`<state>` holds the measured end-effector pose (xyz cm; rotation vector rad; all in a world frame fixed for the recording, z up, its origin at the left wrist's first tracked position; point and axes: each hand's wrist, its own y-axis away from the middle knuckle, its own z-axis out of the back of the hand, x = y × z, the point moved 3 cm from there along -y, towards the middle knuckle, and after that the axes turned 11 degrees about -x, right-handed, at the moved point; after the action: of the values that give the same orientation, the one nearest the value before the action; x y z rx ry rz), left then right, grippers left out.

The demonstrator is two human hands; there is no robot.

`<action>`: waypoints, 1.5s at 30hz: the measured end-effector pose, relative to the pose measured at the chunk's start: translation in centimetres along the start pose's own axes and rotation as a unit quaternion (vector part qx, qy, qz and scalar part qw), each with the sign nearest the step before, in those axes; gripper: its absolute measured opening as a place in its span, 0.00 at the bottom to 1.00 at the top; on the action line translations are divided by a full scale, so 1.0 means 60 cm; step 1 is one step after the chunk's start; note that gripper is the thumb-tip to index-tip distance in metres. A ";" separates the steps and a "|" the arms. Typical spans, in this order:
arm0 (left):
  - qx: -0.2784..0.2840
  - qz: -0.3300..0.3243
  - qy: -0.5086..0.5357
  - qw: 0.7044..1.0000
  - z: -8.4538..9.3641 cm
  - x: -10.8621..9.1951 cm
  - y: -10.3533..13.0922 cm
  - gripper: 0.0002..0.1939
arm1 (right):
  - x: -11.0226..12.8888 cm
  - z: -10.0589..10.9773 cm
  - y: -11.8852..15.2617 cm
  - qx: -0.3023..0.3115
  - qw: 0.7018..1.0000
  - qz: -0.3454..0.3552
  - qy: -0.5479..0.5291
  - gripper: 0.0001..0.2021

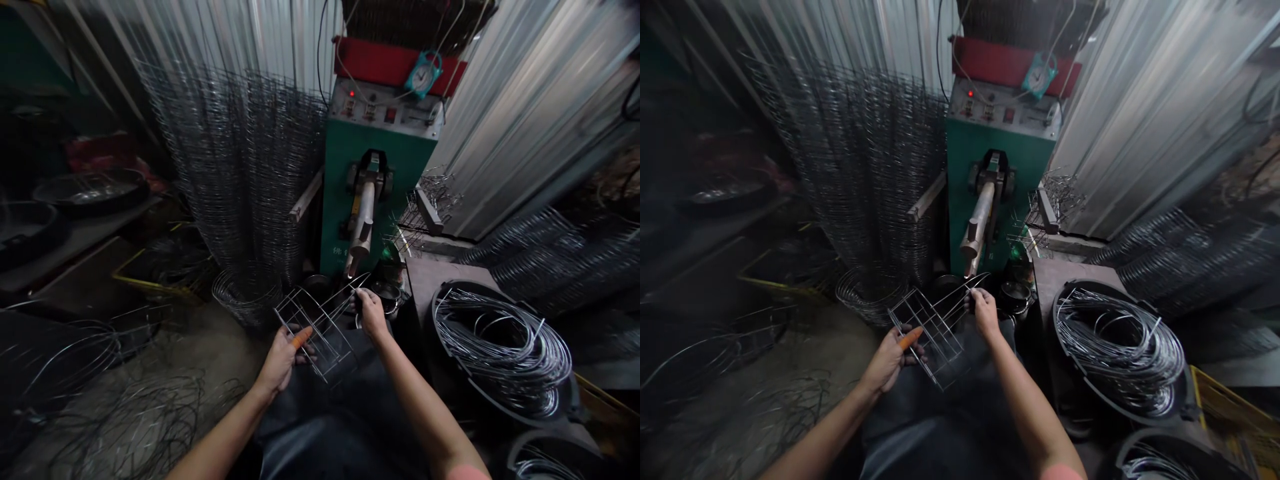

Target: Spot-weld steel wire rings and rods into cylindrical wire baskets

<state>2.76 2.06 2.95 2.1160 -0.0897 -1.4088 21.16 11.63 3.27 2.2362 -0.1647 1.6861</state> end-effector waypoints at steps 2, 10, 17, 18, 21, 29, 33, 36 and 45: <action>0.004 -0.001 0.001 1.000 -0.002 -0.004 -0.004 0.27 | 0.001 -0.002 -0.005 -0.001 1.000 0.003 -0.001 0.09; -0.006 -0.014 -0.006 1.000 -0.017 -0.025 -0.022 0.27 | 0.000 -0.011 -0.034 -0.004 1.000 0.007 -0.023 0.09; 0.002 -0.010 0.005 1.000 -0.022 -0.031 -0.020 0.25 | 0.009 0.002 -0.030 0.012 1.000 -0.022 0.017 0.15; -0.003 -0.012 0.006 1.000 -0.021 -0.029 -0.020 0.25 | 0.009 0.011 -0.019 0.027 0.999 -0.022 0.038 0.16; -0.016 -0.024 0.003 1.000 -0.023 -0.020 -0.019 0.25 | 0.000 0.042 0.030 0.106 0.987 -0.009 0.124 0.19; -0.038 -0.050 0.034 0.997 -0.031 -0.017 -0.008 0.24 | -0.026 0.063 0.103 0.165 0.960 0.045 0.221 0.13; -0.049 -0.046 0.041 0.997 -0.031 -0.022 -0.011 0.24 | -0.022 0.054 0.095 0.154 0.960 0.061 0.227 0.14; -0.051 -0.045 0.044 0.997 -0.029 -0.022 -0.016 0.25 | -0.024 0.052 0.094 0.151 0.962 0.062 0.220 0.14; -0.005 -0.029 0.053 0.998 -0.013 -0.028 -0.031 0.23 | -0.044 0.037 0.131 0.169 0.977 0.037 0.124 0.18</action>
<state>2.19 4.53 3.63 2.1971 0.0215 -1.3230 20.15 3.25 1.73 2.2422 0.1111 2.1526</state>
